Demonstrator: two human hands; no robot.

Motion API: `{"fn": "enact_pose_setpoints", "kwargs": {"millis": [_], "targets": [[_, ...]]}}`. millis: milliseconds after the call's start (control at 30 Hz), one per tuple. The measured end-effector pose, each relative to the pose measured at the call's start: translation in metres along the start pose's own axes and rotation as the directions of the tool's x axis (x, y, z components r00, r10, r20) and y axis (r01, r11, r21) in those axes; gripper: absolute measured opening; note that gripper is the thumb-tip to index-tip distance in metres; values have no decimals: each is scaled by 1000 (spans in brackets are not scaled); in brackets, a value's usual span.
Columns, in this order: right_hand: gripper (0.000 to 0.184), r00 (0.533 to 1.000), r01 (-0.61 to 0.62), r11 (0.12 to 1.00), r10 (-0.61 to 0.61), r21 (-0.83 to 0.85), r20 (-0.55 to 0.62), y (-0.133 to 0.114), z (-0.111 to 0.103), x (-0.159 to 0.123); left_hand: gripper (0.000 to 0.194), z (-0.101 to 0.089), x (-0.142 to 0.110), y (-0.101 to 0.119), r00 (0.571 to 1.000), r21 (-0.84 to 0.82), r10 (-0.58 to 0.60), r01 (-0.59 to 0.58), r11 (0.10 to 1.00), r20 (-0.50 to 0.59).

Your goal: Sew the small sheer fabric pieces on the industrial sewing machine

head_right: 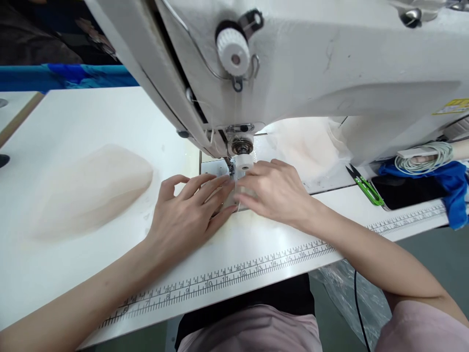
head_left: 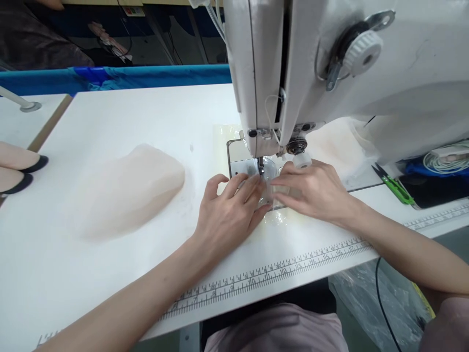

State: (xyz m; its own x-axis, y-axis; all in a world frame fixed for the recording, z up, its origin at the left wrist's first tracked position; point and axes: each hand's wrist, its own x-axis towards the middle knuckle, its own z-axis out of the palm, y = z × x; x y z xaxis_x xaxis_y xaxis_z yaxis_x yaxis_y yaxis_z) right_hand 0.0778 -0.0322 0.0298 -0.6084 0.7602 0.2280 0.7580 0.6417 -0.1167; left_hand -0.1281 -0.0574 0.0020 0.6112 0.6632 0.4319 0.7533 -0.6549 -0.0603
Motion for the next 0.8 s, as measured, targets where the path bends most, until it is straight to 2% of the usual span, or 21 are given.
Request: {"fn": "enact_pose_setpoints", "kwargs": {"millis": [67,133,167,233,333,400,500,600,700,800], "targets": [[24,995,-12,994,2,109,97,-2,-8,-3,29,-1,0,-1,1000,-40,-5,5,999,8],[15,987,-36,985,8,166,161,-3,-12,-4,29,-4,2,-3,999,-118,-21,26,993,50],[10,985,-49,980,16,193,172,-3,-12,-4,30,-5,4,-4,997,-161,-27,39,986,79],[12,983,-91,960,45,265,176,-1,-13,-4,35,-8,8,-8,989,-223,-20,53,973,146],[15,983,-148,911,91,385,162,1,-13,-3,42,-7,17,-12,979,-241,-11,62,969,206],[18,985,-161,891,118,424,126,1,-12,-1,36,-3,23,-12,979,-237,-57,104,966,196],[15,987,-158,886,137,435,78,1,-8,1,29,3,30,-15,973,-295,-154,199,935,170],[29,989,-150,908,131,391,76,2,-2,2,30,2,35,-20,959,-408,-198,266,873,201],[21,993,-116,936,105,332,49,2,2,2,30,-3,36,-24,954,-526,-190,288,800,233],[25,994,-106,926,106,363,20,3,3,1,28,-6,36,-24,956,-527,-140,260,809,257]]}}
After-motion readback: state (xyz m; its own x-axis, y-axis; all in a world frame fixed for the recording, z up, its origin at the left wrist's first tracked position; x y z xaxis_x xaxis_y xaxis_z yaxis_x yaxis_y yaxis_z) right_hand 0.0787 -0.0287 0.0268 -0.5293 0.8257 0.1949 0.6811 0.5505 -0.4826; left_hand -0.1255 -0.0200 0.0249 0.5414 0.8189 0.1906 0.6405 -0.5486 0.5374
